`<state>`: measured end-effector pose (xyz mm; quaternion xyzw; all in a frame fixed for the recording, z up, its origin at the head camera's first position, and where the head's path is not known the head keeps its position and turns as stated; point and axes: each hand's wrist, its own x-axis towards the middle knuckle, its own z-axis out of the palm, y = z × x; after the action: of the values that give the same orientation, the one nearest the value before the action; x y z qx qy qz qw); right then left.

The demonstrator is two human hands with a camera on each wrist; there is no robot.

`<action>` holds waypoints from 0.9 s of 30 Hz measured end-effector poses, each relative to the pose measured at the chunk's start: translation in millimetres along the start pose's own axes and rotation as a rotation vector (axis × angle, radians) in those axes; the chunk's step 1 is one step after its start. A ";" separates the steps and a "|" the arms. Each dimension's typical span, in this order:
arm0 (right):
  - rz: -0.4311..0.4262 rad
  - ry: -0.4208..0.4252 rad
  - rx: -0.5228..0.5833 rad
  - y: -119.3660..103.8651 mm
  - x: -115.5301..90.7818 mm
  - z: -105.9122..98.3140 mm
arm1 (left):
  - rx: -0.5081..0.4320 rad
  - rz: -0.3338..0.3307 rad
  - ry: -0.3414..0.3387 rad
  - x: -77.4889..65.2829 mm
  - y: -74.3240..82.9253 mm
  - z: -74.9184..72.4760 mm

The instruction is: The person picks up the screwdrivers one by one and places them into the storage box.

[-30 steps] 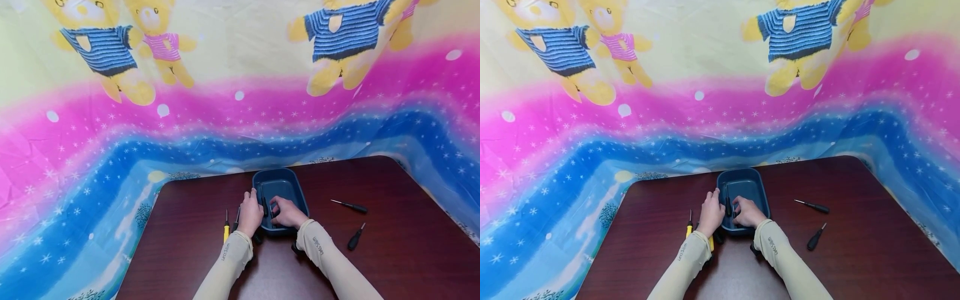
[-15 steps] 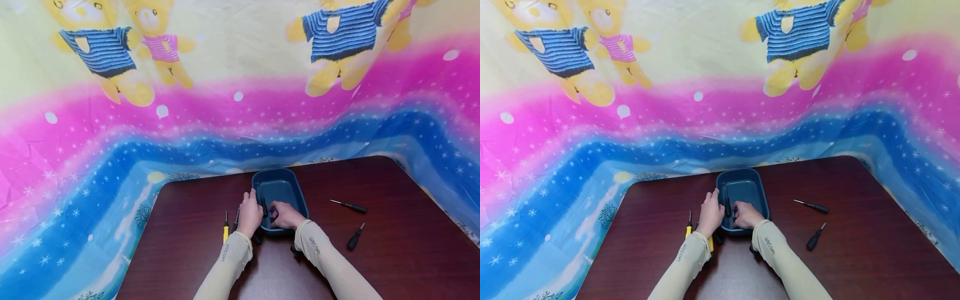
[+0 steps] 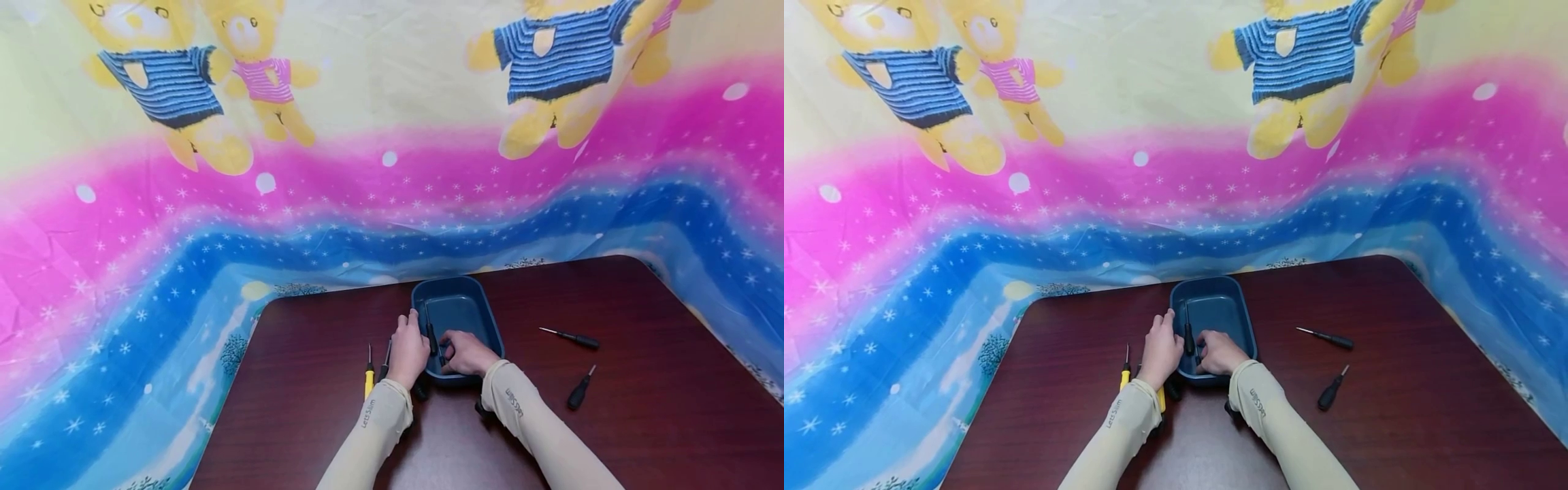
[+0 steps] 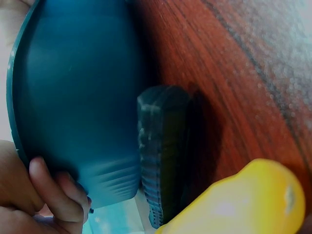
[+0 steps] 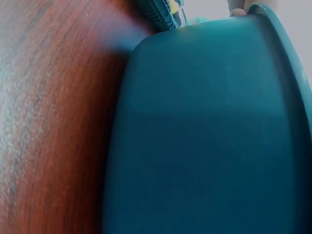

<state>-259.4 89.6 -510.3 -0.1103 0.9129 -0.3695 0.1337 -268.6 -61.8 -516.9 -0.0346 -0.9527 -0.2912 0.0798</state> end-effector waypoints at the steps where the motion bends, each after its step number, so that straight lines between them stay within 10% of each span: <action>1: 0.001 0.000 0.002 0.1 -0.3 -0.2 | -0.001 0.000 0.000 0.0 0.3 0.0; 14: 0.006 0.024 0.030 -2.7 -5.4 -17.0 | 0.028 0.019 -0.002 -1.6 2.5 -3.0; 27: 0.011 0.077 0.061 -0.4 -24.2 -79.6 | 0.035 0.019 -0.001 -4.1 4.4 -4.3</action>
<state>-262.5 148.0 -451.0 -0.0868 0.9063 -0.4004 0.1038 -263.5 -60.6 -511.6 -0.0422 -0.9574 -0.2735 0.0824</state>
